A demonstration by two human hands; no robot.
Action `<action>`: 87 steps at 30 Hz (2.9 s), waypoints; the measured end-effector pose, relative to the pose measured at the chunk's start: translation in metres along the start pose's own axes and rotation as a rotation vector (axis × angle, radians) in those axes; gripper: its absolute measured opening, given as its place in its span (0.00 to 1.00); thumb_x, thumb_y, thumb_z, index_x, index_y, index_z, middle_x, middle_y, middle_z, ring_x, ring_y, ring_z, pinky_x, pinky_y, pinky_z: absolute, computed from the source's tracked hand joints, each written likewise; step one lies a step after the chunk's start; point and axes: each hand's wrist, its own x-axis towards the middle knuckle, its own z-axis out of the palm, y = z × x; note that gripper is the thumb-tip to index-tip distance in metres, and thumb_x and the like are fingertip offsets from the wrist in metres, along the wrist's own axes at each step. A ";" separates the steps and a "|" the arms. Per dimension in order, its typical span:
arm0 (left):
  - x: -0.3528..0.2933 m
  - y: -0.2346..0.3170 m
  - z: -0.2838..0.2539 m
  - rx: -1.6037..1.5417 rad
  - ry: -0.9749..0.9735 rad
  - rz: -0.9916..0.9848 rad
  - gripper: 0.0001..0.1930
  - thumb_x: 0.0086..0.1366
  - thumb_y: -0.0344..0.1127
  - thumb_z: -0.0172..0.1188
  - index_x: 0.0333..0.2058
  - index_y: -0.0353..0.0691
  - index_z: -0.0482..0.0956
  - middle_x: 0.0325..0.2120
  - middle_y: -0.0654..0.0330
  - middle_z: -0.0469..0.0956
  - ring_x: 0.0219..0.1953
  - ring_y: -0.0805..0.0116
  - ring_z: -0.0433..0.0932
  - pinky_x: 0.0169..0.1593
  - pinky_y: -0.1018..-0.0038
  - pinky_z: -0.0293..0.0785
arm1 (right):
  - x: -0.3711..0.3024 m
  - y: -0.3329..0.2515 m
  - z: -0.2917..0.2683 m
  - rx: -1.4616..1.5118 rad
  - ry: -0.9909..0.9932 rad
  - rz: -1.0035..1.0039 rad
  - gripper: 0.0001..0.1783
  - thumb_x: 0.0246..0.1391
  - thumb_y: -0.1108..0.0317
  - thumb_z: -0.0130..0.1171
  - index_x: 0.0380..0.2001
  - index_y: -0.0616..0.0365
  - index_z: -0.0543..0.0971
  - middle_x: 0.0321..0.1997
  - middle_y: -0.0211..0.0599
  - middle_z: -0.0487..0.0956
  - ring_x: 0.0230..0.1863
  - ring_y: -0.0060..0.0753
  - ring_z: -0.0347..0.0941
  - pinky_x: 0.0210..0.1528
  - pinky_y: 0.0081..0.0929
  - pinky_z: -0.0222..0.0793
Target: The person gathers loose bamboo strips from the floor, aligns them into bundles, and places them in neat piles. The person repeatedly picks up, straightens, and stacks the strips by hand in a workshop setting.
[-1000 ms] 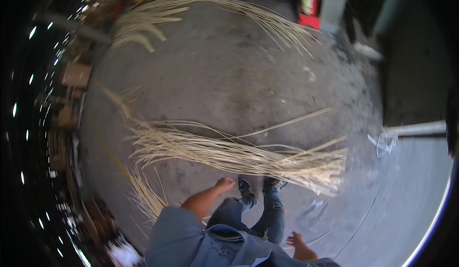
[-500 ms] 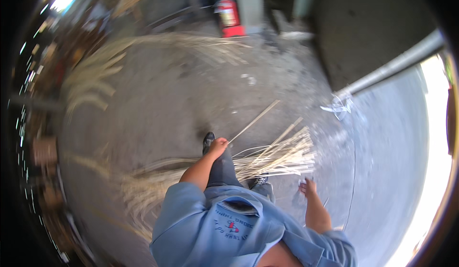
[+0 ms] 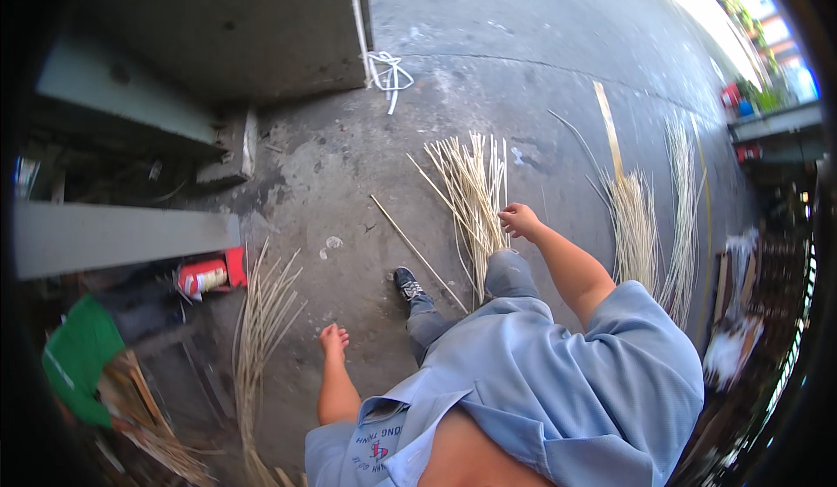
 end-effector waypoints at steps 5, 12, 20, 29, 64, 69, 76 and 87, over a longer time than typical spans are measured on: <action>0.039 0.030 -0.019 0.202 0.016 -0.071 0.15 0.72 0.42 0.56 0.53 0.43 0.73 0.31 0.59 0.82 0.27 0.66 0.80 0.27 0.70 0.76 | -0.054 0.097 0.010 0.015 0.039 0.305 0.19 0.62 0.56 0.60 0.48 0.58 0.76 0.36 0.39 0.81 0.30 0.32 0.78 0.30 0.34 0.78; 0.071 0.046 0.105 0.508 -0.379 -0.044 0.16 0.71 0.43 0.58 0.52 0.44 0.74 0.33 0.59 0.82 0.29 0.68 0.81 0.29 0.71 0.76 | -0.123 0.221 0.054 0.414 0.219 0.530 0.17 0.62 0.58 0.60 0.46 0.58 0.75 0.34 0.39 0.79 0.28 0.33 0.77 0.27 0.35 0.77; 0.077 0.065 0.294 0.783 -0.834 0.212 0.20 0.70 0.47 0.60 0.55 0.44 0.73 0.39 0.59 0.83 0.39 0.67 0.82 0.39 0.69 0.79 | -0.173 0.334 0.110 0.493 0.234 0.832 0.18 0.58 0.58 0.65 0.45 0.57 0.77 0.34 0.40 0.80 0.25 0.32 0.77 0.23 0.37 0.75; 0.201 -0.010 0.446 1.300 -0.883 0.022 0.35 0.63 0.53 0.69 0.61 0.41 0.69 0.45 0.58 0.82 0.44 0.69 0.80 0.44 0.69 0.77 | 0.061 0.391 0.135 0.205 0.219 0.495 0.35 0.47 0.46 0.72 0.52 0.59 0.79 0.51 0.54 0.81 0.53 0.48 0.78 0.55 0.40 0.74; 0.395 -0.242 0.677 0.504 -1.263 0.096 0.49 0.62 0.64 0.64 0.69 0.35 0.56 0.66 0.48 0.61 0.66 0.52 0.64 0.69 0.55 0.62 | 0.413 0.480 0.199 0.473 -0.182 0.072 0.50 0.30 0.41 0.82 0.54 0.63 0.80 0.59 0.50 0.79 0.58 0.48 0.75 0.58 0.41 0.70; 0.403 -0.214 0.615 0.467 -1.238 0.129 0.43 0.67 0.61 0.60 0.68 0.35 0.58 0.66 0.47 0.62 0.66 0.50 0.64 0.69 0.54 0.62 | 0.391 0.455 0.235 0.733 -0.295 0.047 0.48 0.33 0.42 0.80 0.55 0.62 0.80 0.62 0.49 0.77 0.61 0.46 0.73 0.61 0.42 0.67; 0.410 -0.209 0.607 0.369 -1.150 -0.015 0.40 0.70 0.66 0.48 0.68 0.38 0.61 0.68 0.50 0.61 0.68 0.50 0.62 0.71 0.52 0.60 | 0.400 0.439 0.266 0.564 -0.046 0.145 0.46 0.29 0.40 0.80 0.47 0.65 0.84 0.52 0.47 0.82 0.54 0.46 0.77 0.55 0.43 0.71; 0.405 -0.221 0.580 0.393 -1.357 0.069 0.55 0.56 0.75 0.59 0.68 0.37 0.59 0.66 0.50 0.62 0.66 0.51 0.63 0.71 0.53 0.59 | 0.413 0.452 0.289 0.598 -0.027 0.014 0.45 0.33 0.43 0.79 0.54 0.55 0.80 0.55 0.43 0.81 0.56 0.46 0.76 0.56 0.45 0.70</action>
